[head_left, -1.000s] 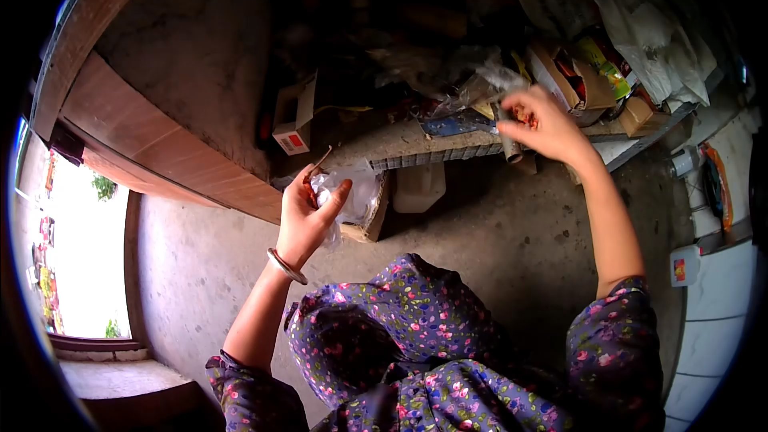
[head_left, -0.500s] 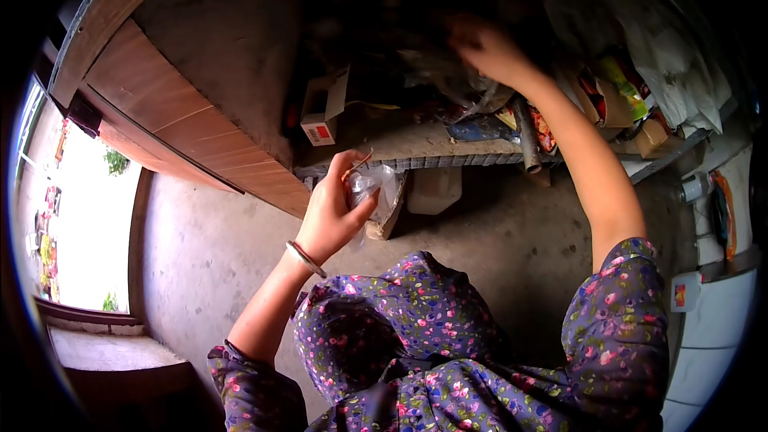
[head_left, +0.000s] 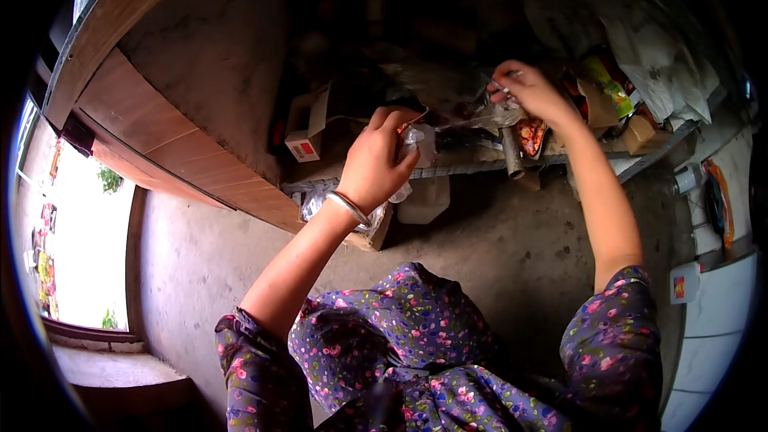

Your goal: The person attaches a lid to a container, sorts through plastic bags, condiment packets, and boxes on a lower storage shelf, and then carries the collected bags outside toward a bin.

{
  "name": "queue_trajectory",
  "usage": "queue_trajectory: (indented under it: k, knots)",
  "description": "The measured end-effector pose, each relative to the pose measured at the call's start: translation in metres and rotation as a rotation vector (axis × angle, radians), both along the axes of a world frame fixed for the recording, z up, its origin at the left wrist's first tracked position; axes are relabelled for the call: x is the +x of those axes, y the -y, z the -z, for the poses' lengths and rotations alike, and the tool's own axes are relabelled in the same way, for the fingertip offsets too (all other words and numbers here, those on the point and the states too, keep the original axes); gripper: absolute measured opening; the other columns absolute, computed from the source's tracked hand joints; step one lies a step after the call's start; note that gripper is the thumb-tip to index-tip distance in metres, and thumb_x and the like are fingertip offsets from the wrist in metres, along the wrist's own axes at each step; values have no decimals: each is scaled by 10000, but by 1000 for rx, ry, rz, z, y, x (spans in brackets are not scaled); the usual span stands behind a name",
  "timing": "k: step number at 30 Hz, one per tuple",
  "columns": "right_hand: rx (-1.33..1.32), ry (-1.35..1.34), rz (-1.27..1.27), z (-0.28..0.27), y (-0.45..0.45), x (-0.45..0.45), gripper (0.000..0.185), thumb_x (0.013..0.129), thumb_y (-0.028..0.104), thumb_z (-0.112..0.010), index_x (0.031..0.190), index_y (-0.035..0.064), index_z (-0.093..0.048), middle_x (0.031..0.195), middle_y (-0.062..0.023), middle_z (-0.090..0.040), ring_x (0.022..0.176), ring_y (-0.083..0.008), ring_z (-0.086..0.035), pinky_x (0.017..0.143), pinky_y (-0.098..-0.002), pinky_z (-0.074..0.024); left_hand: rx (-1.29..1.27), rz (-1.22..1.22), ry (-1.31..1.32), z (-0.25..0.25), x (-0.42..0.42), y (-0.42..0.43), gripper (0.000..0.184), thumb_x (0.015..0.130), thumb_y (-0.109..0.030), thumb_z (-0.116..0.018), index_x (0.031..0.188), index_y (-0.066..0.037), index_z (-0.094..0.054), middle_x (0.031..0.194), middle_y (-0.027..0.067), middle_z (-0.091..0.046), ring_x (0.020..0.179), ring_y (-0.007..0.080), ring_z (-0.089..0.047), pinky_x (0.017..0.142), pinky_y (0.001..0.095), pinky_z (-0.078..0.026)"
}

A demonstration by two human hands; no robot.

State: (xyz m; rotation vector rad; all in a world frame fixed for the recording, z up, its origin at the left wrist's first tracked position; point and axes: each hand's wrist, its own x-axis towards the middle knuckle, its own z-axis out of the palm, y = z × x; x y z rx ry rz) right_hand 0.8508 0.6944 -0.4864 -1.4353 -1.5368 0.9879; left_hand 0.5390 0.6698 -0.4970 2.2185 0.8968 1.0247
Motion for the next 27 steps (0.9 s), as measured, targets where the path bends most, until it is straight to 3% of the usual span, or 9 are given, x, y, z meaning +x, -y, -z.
queue_trajectory:
  k: [5,6,9,11,15,18,20,22,27]
  knots:
    - [129,-336,-99,-32,44,14,155,973,209,-504,1074,93,-526,1106,-84,-610,930,-124,-603,806,-265,-451,-39,58,137,12,0,-12,420,757,-49,-605,1173,-19,-554,1053,162,-608,844,275,-625,755,337,-493]
    - [97,-458,-117,-33,50,12,162,974,206,-500,1084,90,-525,1099,-89,-618,940,-133,-610,808,-267,-461,-195,126,114,15,-2,-14,421,811,6,-578,1222,38,-491,1106,116,-613,969,136,-584,843,263,-469]
    - [22,-627,-135,-37,63,-17,160,973,194,-491,1093,90,-519,1092,-106,-623,930,-134,-604,780,-252,-474,-470,238,107,17,-5,4,399,824,17,-563,1215,46,-487,1086,114,-608,991,130,-573,861,267,-471]
    - [-91,-574,-230,-30,65,-44,147,977,201,-483,1078,101,-517,1114,-124,-609,861,-94,-560,711,-220,-453,-238,209,6,12,-13,26,396,786,-21,-578,1179,6,-537,1024,93,-612,831,132,-581,744,256,-479]
    - [-158,-358,-213,-6,58,-127,191,973,191,-474,1099,54,-518,1101,-131,-625,748,-49,-521,591,-208,-427,-339,145,-67,10,-34,56,419,753,-57,-593,1170,-24,-568,1010,117,-616,711,183,-561,653,278,-456]
    - [-230,-447,-250,18,30,-174,220,973,189,-481,1123,31,-515,1068,-101,-630,622,-41,-450,544,-198,-399,-330,103,-71,21,-56,66,427,761,-20,-578,1186,-4,-542,1073,117,-600,869,176,-594,768,271,-476]
    - [-335,-517,-229,34,9,-202,218,970,186,-491,1111,23,-521,1058,-98,-621,688,-73,-549,580,-215,-463,-406,106,15,29,-70,71,429,790,54,-545,1215,29,-497,1152,107,-574,1071,157,-559,916,278,-457]
    - [-423,-604,-190,51,-16,-227,212,957,138,-491,1115,8,-544,1056,-108,-618,826,-165,-630,688,-297,-561,-479,105,63,31,-82,76,417,804,65,-534,1217,33,-492,1163,101,-572,1077,147,-548,922,281,-455]
    - [-274,-486,-186,54,-52,-270,298,953,149,-494,1206,-6,-522,1119,-149,-599,863,-211,-629,732,-321,-560,-482,67,164,46,-96,74,346,863,49,-554,1202,36,-490,1168,80,-571,1075,120,-531,922,266,-440]
